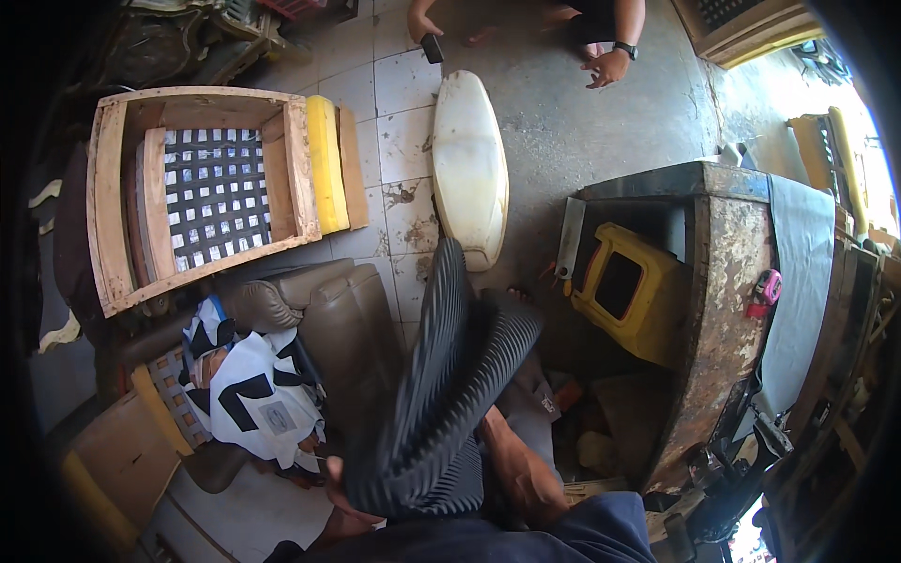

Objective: The person uses a screwdriver to remove screws from a black motorcycle seat base. They then flip the seat over and use a scraper to clean the surface of the white foam cushion. Finally, they pick up a black fabric cover and place it over the foam.

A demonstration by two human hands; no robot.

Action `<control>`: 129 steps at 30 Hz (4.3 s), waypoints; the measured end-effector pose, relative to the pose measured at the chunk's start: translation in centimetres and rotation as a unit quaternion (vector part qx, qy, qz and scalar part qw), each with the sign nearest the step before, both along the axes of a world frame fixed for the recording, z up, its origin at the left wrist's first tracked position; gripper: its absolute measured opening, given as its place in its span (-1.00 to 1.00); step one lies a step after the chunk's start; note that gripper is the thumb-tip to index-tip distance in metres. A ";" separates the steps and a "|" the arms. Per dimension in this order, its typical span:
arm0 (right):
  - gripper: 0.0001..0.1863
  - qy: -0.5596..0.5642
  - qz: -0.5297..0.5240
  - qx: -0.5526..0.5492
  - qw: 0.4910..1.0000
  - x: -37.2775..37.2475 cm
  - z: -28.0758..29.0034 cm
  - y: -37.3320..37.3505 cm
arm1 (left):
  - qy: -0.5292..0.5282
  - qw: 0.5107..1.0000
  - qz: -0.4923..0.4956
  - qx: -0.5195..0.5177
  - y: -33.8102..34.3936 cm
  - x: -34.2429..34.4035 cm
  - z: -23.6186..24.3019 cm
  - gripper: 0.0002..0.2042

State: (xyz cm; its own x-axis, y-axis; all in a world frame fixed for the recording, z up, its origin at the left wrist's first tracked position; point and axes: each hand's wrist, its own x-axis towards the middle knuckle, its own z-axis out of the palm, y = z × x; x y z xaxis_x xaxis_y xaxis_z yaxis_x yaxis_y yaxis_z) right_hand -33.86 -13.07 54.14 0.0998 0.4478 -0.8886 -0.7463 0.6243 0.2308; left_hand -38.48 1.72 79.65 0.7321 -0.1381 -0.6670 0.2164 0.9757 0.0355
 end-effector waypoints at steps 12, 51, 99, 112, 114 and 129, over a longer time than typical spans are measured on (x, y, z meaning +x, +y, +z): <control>-0.53 -0.275 0.317 -0.141 0.897 5.2 15.3 -20.1 | 0.165 0.922 -0.037 0.348 14.6 -6.0 -11.3 -0.59; -0.44 -0.414 0.209 -0.310 0.830 23.0 -56.0 -14.9 | 0.086 0.898 -0.164 0.399 20.7 18.0 -78.7 -0.88; -0.24 -0.422 0.345 -0.519 0.658 7.1 -56.1 -21.9 | 0.035 0.625 -0.164 0.762 14.2 -0.1 -74.3 -0.68; -0.48 -0.409 0.450 -0.508 0.610 7.1 -54.7 -19.0 | 0.114 0.497 -0.259 0.821 14.4 -2.3 -77.8 -0.70; -0.48 -0.414 0.484 -0.564 0.526 7.8 -54.7 -19.0 | 0.114 0.433 -0.290 0.846 13.8 0.3 -76.3 -0.72; -0.31 -0.673 0.478 -0.539 0.171 32.2 -52.3 2.7 | -0.215 0.138 -0.302 0.919 5.2 34.1 -78.0 -0.34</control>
State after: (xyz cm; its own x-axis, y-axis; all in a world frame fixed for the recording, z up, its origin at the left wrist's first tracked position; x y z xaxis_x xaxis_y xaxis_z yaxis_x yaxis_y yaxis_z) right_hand -1.70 -10.35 1.86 0.8768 0.4798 0.0321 0.4483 -0.7916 -0.4153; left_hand -4.39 6.90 1.63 0.9835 -0.1476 0.1042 -0.1688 -0.9564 0.2382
